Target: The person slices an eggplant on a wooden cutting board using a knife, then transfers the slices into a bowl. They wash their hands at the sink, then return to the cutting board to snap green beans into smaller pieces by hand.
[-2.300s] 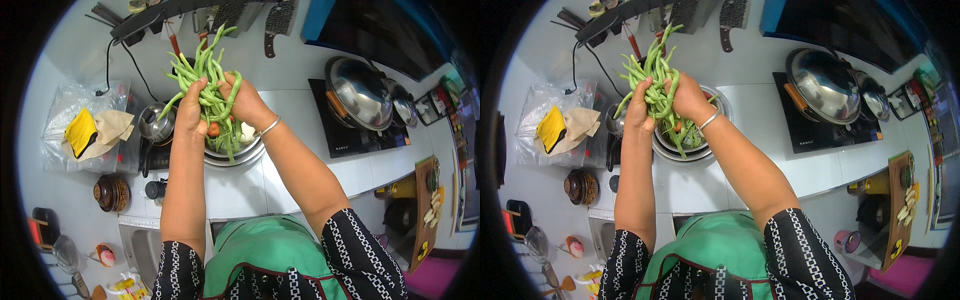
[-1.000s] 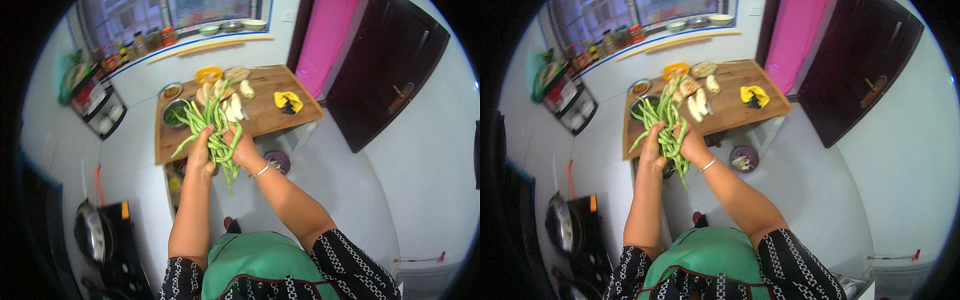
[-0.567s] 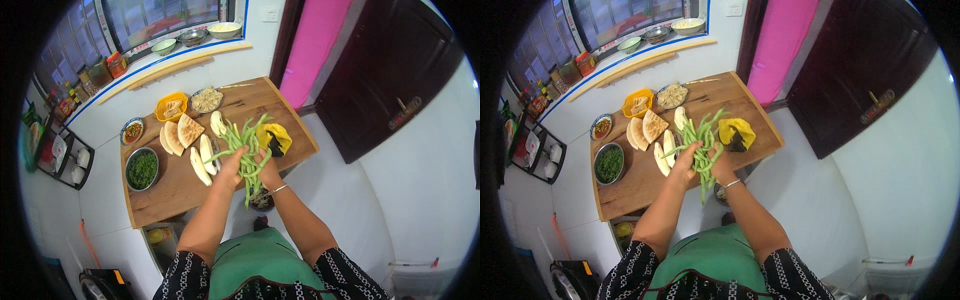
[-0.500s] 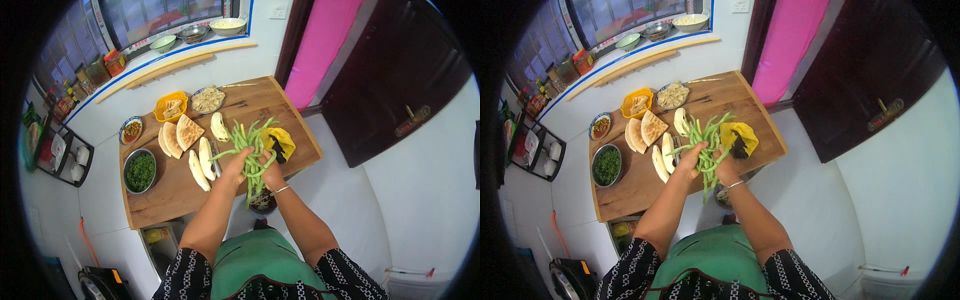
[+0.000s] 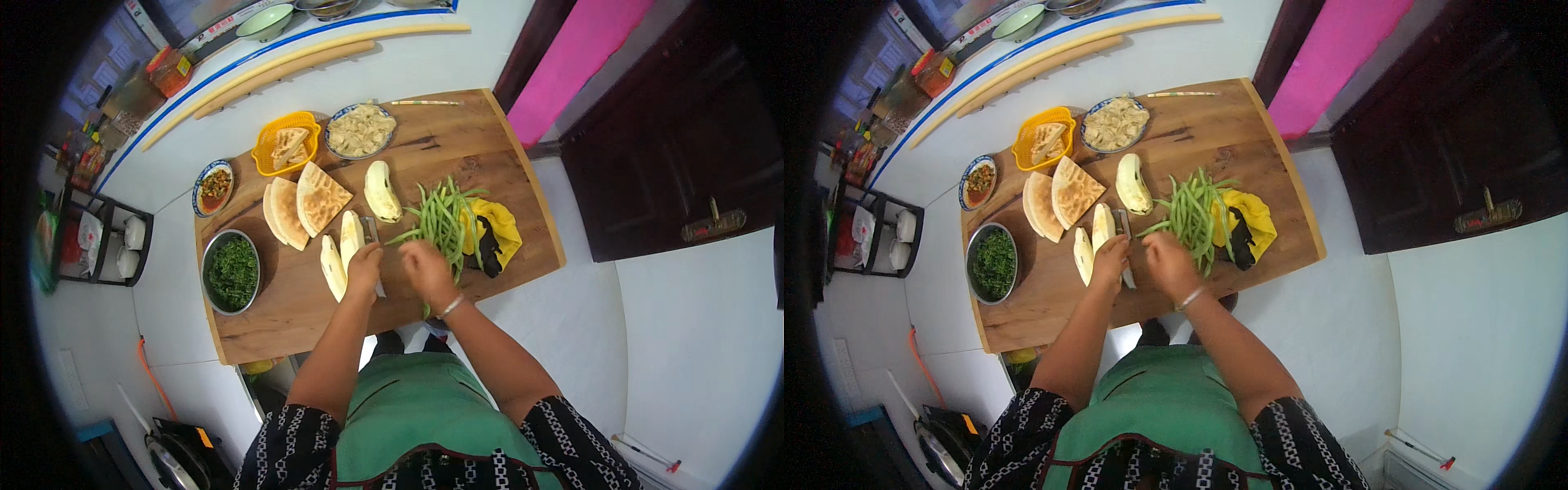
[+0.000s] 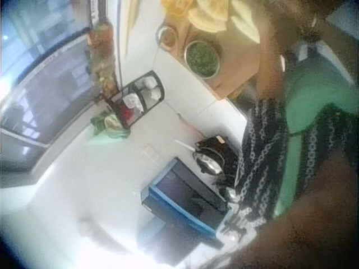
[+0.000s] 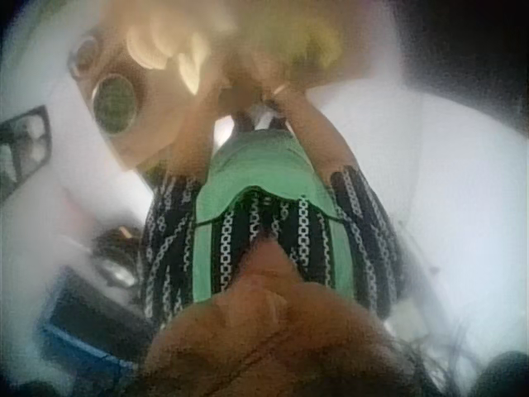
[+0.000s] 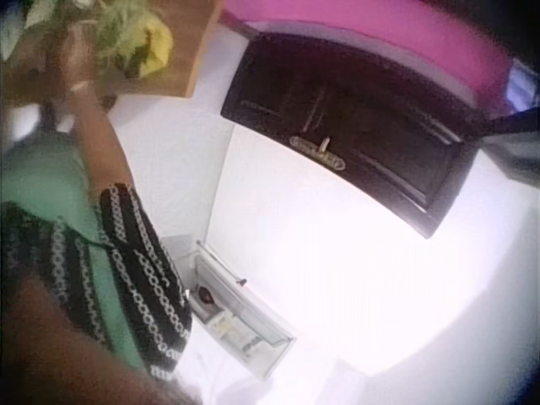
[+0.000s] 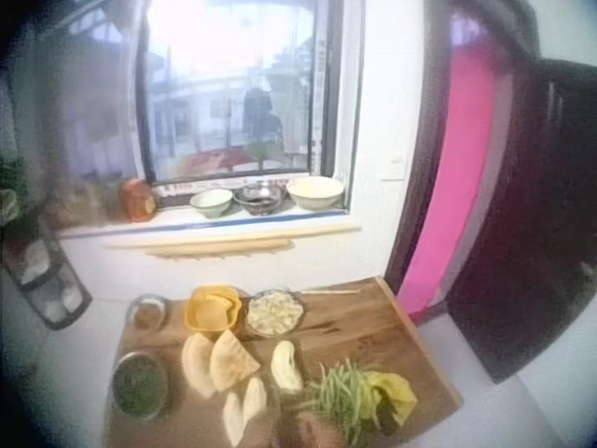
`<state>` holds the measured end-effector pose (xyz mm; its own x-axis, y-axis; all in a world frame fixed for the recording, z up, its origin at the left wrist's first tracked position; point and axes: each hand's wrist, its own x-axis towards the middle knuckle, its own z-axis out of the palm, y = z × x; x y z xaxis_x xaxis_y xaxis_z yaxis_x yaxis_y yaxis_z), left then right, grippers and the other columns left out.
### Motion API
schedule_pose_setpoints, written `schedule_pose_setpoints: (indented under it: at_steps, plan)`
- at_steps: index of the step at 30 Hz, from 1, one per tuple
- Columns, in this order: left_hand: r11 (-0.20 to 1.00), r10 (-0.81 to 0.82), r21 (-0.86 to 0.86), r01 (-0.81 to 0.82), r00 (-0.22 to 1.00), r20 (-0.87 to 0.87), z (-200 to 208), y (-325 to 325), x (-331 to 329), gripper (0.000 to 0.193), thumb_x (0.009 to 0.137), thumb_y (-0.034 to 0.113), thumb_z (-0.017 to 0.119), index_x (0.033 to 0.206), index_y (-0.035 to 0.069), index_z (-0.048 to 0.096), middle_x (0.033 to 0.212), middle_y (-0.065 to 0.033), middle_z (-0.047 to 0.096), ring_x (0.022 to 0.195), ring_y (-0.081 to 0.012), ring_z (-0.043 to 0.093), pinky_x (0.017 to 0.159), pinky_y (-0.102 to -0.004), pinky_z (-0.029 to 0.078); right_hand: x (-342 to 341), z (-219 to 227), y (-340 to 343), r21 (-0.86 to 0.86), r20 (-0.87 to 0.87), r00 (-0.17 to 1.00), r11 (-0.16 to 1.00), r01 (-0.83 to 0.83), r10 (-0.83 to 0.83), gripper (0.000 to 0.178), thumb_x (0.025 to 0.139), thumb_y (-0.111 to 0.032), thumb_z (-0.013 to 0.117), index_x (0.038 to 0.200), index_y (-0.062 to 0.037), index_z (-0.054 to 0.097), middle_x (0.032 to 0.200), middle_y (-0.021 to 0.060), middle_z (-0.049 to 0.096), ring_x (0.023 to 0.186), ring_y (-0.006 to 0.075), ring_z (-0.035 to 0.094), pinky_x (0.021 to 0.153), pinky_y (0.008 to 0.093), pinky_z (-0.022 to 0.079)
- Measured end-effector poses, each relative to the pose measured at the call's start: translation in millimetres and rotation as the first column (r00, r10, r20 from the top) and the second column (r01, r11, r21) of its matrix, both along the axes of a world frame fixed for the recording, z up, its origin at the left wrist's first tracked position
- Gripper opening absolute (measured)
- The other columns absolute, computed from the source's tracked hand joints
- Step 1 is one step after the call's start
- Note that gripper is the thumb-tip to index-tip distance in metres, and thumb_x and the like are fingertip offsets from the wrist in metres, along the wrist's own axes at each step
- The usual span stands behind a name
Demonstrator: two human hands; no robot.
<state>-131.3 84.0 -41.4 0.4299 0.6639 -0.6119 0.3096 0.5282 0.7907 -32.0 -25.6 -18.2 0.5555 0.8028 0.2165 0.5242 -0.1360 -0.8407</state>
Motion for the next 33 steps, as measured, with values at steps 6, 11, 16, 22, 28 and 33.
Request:
schedule_pose_setpoints:
  at_steps: [6,11,16,22,28,33]
  plan:
    - [0.993,0.117,-0.037,-0.114,0.989,0.092,16.4,11.8,-56.2,0.021,0.086,0.019,0.051,0.104,0.009,0.056,0.097,-0.0028,0.058,0.092,-0.0139,0.055,0.082,-0.0296,0.041,-49.0,-60.0,45.8,-0.655,-0.03,0.999,0.754,-0.048,0.038,0.027,0.072,-0.026,0.06,0.089,-0.0048,0.059,0.085,0.019,0.061,0.081,0.0346,0.059,0.073,0.0414,0.047]
    - [0.976,0.22,-0.034,-0.217,0.967,0.13,11.6,-13.0,-91.1,0.019,0.084,0.018,0.052,0.101,0.01,0.055,0.094,-0.0022,0.06,0.088,-0.0132,0.056,0.078,-0.0279,0.042,-56.6,-54.7,47.3,-0.731,0.011,0.994,0.68,-0.066,0.109,0.034,0.069,-0.032,0.061,0.081,0.0002,0.062,0.085,0.023,0.061,0.081,0.0364,0.06,0.076,0.0415,0.047]
    - [0.933,0.361,-0.083,-0.351,0.91,0.204,12.9,-74.5,-119.2,0.013,0.083,0.017,0.051,0.093,0.01,0.055,0.084,-0.0018,0.059,0.08,-0.0121,0.055,0.072,-0.0269,0.042,-53.1,-83.3,9.9,-0.438,-0.8,0.545,0.865,-0.246,-0.25,0.021,0.074,-0.023,0.059,0.073,-0.0014,0.06,0.074,0.013,0.061,0.066,0.0239,0.061,0.066,0.035,0.051]
    - [0.779,0.623,-0.099,-0.619,0.744,0.244,13.1,-186.5,-199.4,0.019,0.083,0.021,0.052,0.098,0.009,0.056,0.087,-0.0016,0.059,0.084,-0.0137,0.056,0.072,-0.0292,0.043,-160.7,-9.8,-61.2,0.054,-0.975,0.206,0.991,-0.119,0.078,0.015,0.085,-0.01,0.053,0.098,-0.0072,0.046,0.081,0.0039,0.052,0.073,0.0167,0.058,0.063,0.0277,0.049]
    - [0.396,0.807,-0.091,-0.914,0.299,0.509,80.1,-312.0,-349.2,0.025,0.086,0.029,0.048,0.096,0.009,0.057,0.085,-0.001,0.058,0.076,-0.0109,0.053,0.066,-0.0259,0.041,-362.8,69.7,-164.4,0.203,-0.779,0.175,0.506,-0.838,0.602,0.014,0.08,-0.005,0.053,0.092,-0.002,0.049,0.082,0.0047,0.054,0.07,0.0115,0.055,0.06,0.0232,0.045]
    - [-0.013,0.851,0.063,-0.998,0.022,0.525,108.5,-538.4,-531.2,0.027,0.089,0.026,0.043,0.101,0.006,0.057,0.089,-0.0034,0.057,0.078,-0.0118,0.052,0.068,-0.0247,0.042,-569.2,109.9,-366.8,0.091,-0.713,-0.081,-0.022,-0.996,0.697,0.012,0.08,-0.007,0.055,0.091,-0.0037,0.053,0.077,0.0007,0.054,0.065,0.0096,0.052,0.057,0.0227,0.043]
